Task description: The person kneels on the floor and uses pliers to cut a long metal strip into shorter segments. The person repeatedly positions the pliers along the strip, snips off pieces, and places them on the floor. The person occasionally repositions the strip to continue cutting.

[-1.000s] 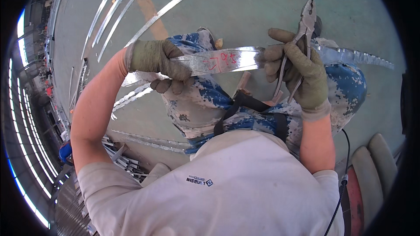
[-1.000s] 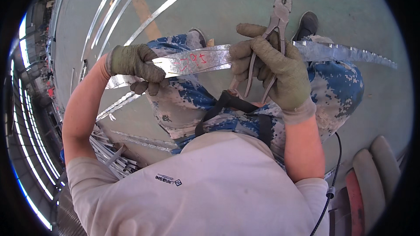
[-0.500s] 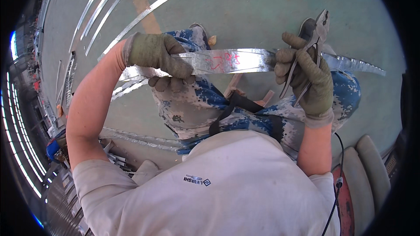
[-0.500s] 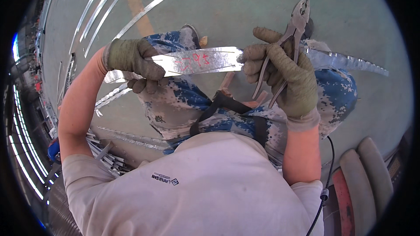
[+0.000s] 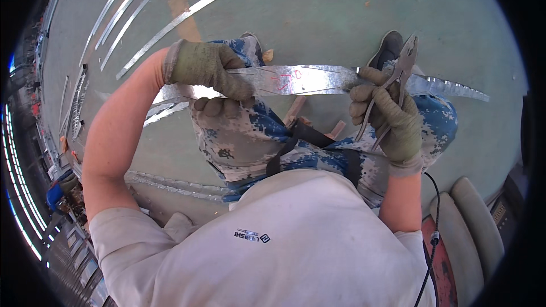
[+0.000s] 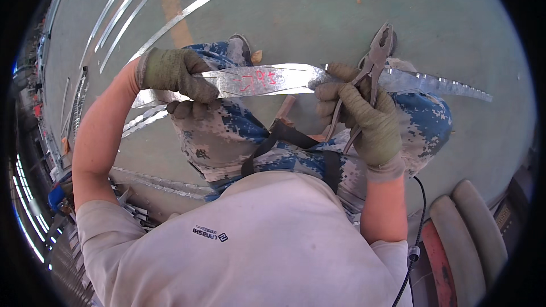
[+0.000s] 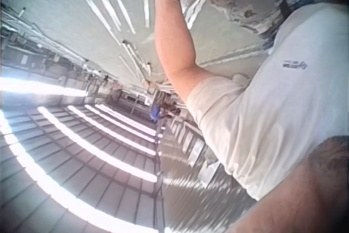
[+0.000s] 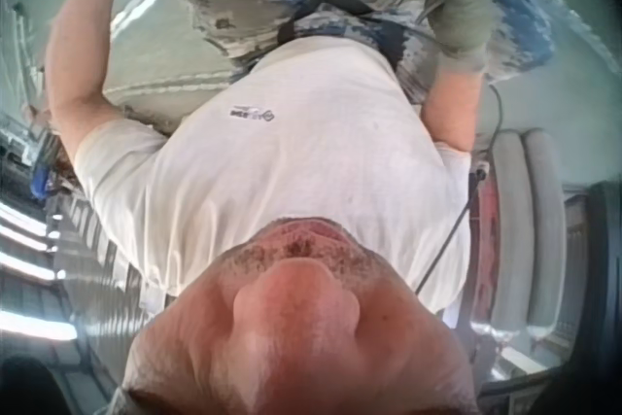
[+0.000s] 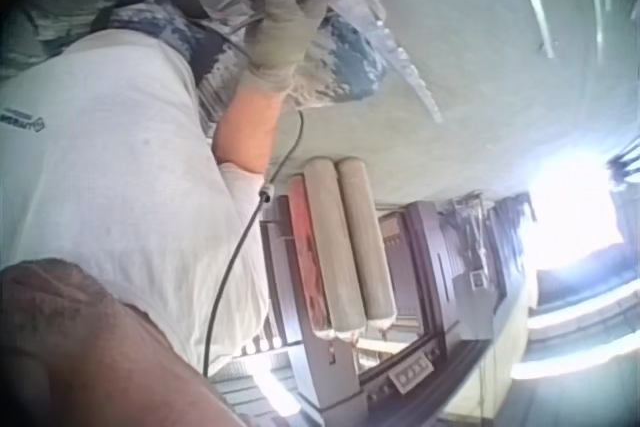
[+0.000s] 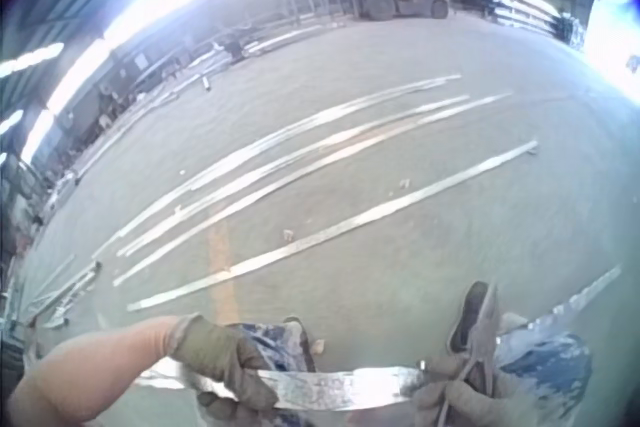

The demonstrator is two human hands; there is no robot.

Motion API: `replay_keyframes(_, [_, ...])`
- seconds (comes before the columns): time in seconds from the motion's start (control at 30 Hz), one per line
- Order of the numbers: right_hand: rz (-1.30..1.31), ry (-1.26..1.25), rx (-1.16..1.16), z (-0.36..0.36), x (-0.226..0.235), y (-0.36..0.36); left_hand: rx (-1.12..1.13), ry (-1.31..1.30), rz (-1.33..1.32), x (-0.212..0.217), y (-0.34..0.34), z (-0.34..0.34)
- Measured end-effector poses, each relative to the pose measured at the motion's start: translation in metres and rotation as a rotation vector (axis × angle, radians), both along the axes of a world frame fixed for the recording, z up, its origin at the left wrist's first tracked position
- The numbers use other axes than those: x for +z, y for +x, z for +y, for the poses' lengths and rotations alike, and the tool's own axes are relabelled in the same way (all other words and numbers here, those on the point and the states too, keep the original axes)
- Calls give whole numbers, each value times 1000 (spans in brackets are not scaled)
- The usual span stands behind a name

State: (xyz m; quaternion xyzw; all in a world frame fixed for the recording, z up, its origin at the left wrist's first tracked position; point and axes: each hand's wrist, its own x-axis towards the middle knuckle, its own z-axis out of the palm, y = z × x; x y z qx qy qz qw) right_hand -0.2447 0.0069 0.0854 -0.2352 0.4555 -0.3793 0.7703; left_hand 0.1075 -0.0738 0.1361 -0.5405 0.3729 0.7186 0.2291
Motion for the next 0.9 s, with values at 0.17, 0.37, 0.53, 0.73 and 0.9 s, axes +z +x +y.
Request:
replay_keyframes(0.17, [26, 40, 24, 14, 1, 0, -18, -55, 46, -3, 2, 4])
replay_keyframes(0.37, [103, 16, 94, 23, 8, 2, -52, -73, -14, 3, 0, 2])
replay_keyframes(0.53, [157, -21, 135, 30, 13, 4, -38, -56, -20, 2, 3, 2])
replay_keyframes(0.73, [192, -36, 164, 31, 15, 5, -151, -265, -50, -3, 3, 9])
replay_keyframes(0.9, [226, -35, 162, 30, 19, 9, -216, -344, 9, -9, 6, 8])
